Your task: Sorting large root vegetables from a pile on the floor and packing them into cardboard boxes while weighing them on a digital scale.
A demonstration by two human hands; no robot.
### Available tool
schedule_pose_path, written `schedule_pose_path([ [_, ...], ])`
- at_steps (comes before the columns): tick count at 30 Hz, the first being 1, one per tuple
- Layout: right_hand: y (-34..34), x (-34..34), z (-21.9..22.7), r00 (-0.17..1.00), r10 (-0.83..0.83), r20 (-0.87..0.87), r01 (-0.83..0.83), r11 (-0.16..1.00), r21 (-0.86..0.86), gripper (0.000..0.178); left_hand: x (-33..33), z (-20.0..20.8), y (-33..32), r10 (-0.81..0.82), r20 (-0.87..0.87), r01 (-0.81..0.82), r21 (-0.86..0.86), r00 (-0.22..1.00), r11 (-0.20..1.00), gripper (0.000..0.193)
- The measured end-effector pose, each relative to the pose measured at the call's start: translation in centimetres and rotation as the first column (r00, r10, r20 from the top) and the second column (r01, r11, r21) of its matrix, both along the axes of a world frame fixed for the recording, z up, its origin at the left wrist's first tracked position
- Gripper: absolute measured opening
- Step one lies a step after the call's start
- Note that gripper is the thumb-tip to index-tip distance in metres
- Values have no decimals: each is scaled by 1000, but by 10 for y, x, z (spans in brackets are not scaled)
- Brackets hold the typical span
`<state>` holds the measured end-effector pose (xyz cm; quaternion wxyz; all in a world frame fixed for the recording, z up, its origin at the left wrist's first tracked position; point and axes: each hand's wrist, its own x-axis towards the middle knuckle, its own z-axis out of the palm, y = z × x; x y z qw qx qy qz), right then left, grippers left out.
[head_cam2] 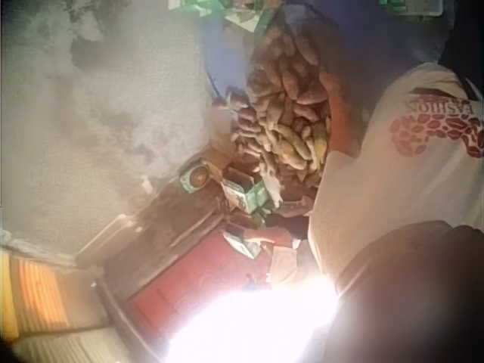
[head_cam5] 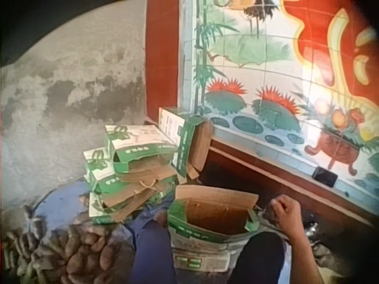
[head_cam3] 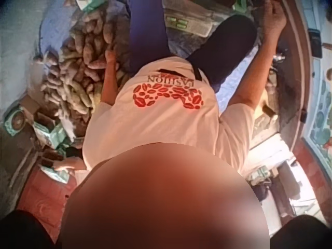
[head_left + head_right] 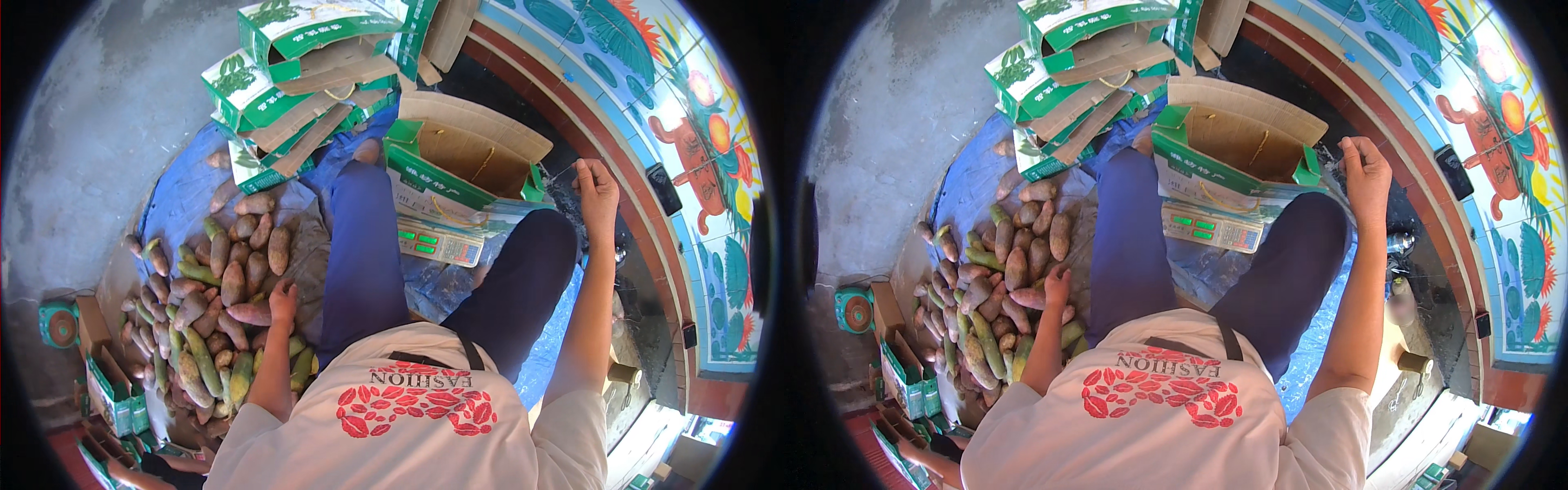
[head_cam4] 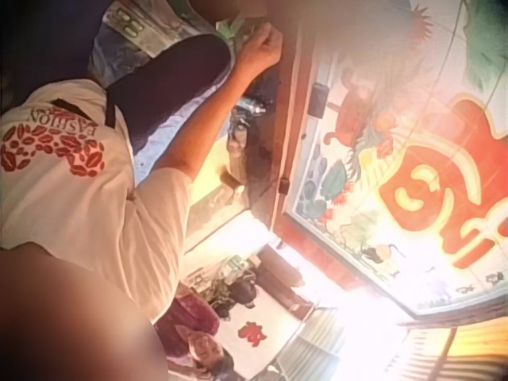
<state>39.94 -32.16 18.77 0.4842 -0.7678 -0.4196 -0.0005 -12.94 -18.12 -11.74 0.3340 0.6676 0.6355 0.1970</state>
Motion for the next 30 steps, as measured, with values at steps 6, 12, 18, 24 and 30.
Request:
schedule_pose_path([
  [6,0,-3,-26,997,17,-74,-16,1000,16,17,55,73,42,-79,150,63,108,986,992,21],
  [12,6,-4,-57,998,3,-57,-5,999,-39,13,90,119,65,-184,238,87,366,954,927,21],
  [18,36,-13,-74,995,69,66,-65,996,-61,13,123,177,77,-299,304,188,346,904,919,25],
  [24,81,-22,-78,976,127,177,-123,992,-31,14,159,221,85,-401,328,267,385,855,884,23],
  [30,118,-17,-79,949,127,287,-106,991,-87,10,197,238,88,-526,295,384,424,798,820,17],
])
